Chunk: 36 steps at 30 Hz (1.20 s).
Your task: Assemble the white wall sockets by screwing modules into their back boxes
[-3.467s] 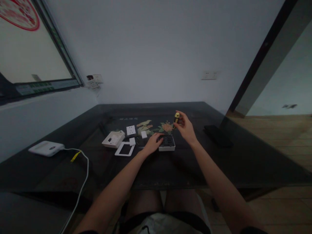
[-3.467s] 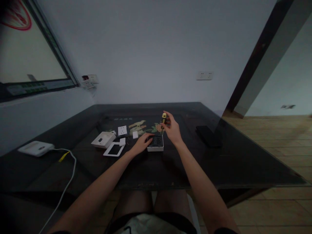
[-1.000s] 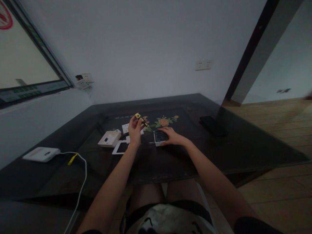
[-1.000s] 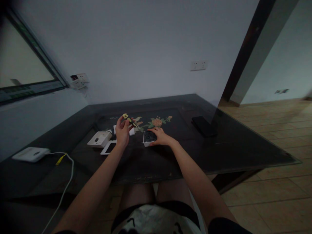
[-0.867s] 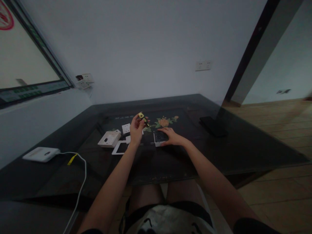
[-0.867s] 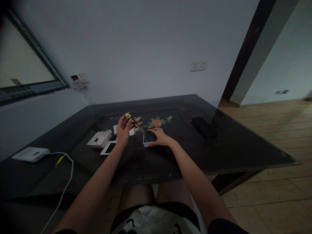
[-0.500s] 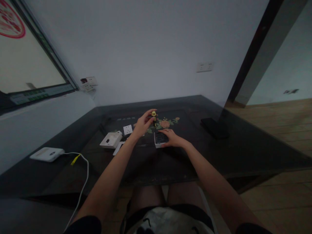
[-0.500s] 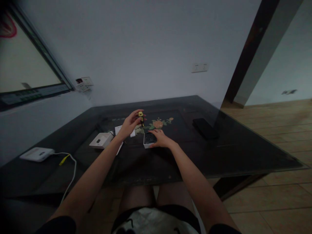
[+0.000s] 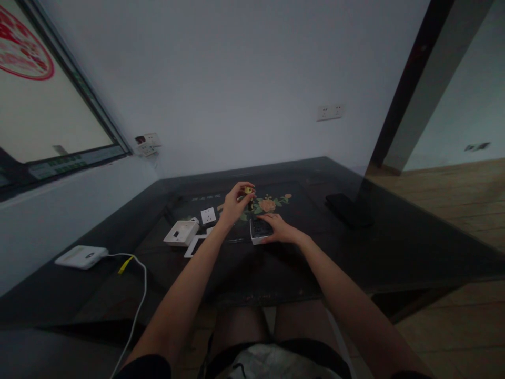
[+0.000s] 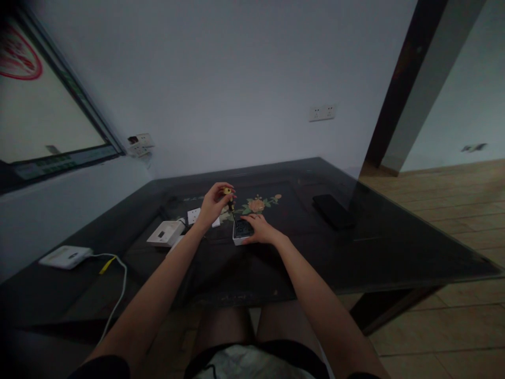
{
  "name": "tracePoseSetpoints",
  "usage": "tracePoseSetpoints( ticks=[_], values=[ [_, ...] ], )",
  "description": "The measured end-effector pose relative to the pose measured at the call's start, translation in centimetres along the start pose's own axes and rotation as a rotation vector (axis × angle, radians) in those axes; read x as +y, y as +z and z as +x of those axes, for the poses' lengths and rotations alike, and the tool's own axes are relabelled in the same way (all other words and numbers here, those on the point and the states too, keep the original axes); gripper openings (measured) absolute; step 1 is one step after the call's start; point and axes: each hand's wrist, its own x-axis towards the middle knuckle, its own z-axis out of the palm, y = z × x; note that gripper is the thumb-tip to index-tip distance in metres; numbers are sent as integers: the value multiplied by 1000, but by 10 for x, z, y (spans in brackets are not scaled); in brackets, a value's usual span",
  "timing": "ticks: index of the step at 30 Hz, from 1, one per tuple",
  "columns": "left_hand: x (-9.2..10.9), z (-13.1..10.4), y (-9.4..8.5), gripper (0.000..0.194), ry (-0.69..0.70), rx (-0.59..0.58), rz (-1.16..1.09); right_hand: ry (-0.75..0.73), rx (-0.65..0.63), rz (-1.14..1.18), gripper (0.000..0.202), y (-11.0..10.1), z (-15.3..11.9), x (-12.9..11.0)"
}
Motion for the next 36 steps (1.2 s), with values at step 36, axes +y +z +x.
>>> tracePoseSetpoints(
  ticks=[36],
  values=[
    [27,23,-28,21,106,-335,367,40,4,-43,85,1,2,-1]
  ],
)
